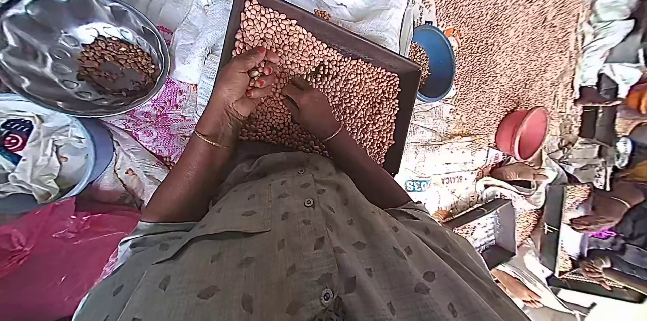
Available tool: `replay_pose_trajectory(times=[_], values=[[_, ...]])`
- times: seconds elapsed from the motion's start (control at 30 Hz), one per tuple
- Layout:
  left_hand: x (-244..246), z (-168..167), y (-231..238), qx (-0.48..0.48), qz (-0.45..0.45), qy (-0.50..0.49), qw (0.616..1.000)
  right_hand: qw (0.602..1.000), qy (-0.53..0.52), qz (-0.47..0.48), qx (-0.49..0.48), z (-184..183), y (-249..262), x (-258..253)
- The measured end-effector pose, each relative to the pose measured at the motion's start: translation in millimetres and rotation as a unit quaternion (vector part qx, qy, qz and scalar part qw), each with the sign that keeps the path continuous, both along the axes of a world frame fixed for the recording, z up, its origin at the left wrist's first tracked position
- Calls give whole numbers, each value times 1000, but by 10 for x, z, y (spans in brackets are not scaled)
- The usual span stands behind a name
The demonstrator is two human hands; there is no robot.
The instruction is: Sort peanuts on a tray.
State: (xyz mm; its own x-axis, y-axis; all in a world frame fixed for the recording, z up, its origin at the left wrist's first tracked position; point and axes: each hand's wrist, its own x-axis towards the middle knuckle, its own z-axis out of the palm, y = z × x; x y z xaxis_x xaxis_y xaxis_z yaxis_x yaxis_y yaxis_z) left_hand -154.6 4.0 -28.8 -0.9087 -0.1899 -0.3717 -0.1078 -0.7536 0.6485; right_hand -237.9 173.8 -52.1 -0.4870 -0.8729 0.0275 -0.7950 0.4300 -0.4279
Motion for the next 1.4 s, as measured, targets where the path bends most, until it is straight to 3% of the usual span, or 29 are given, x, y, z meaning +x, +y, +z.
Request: replay_pose_trajectory(times=[0.23, 0.33, 0.4, 0.47, 0.63, 0.77, 1.07, 1.23, 1.4], values=[[-4, 6, 0, -4, -10, -8, 1000, 998, 54, -32, -7, -29, 27, -32], [-11, 34, 23, -57, -50, -46, 996, 979, -34, -85, -180, 99, 82, -161], [-13, 73, 59, -96, -79, -77, 989, 938, -167, -64, -298, 295, 65, -109], [-13, 92, 88, -93, -94, -91, 987, 915, -217, -33, -338, 374, 41, -32], [-7, 11, -5, 23, 12, 7, 1000, 950, -204, -38, -235, 104, 27, -48], [-13, 29, -18, 64, 103, 45, 992, 978, -106, 3, -178, -48, -66, -13], [0, 20, -24, 69, 105, 68, 990, 991, 28, -52, -121, -212, -222, 80], [-1, 19, -16, 57, 84, 58, 993, 986, 11, -73, -147, -205, -209, 33], [-12, 25, -3, -48, -17, -38, 998, 921, -162, -119, -335, 116, -145, -72]])
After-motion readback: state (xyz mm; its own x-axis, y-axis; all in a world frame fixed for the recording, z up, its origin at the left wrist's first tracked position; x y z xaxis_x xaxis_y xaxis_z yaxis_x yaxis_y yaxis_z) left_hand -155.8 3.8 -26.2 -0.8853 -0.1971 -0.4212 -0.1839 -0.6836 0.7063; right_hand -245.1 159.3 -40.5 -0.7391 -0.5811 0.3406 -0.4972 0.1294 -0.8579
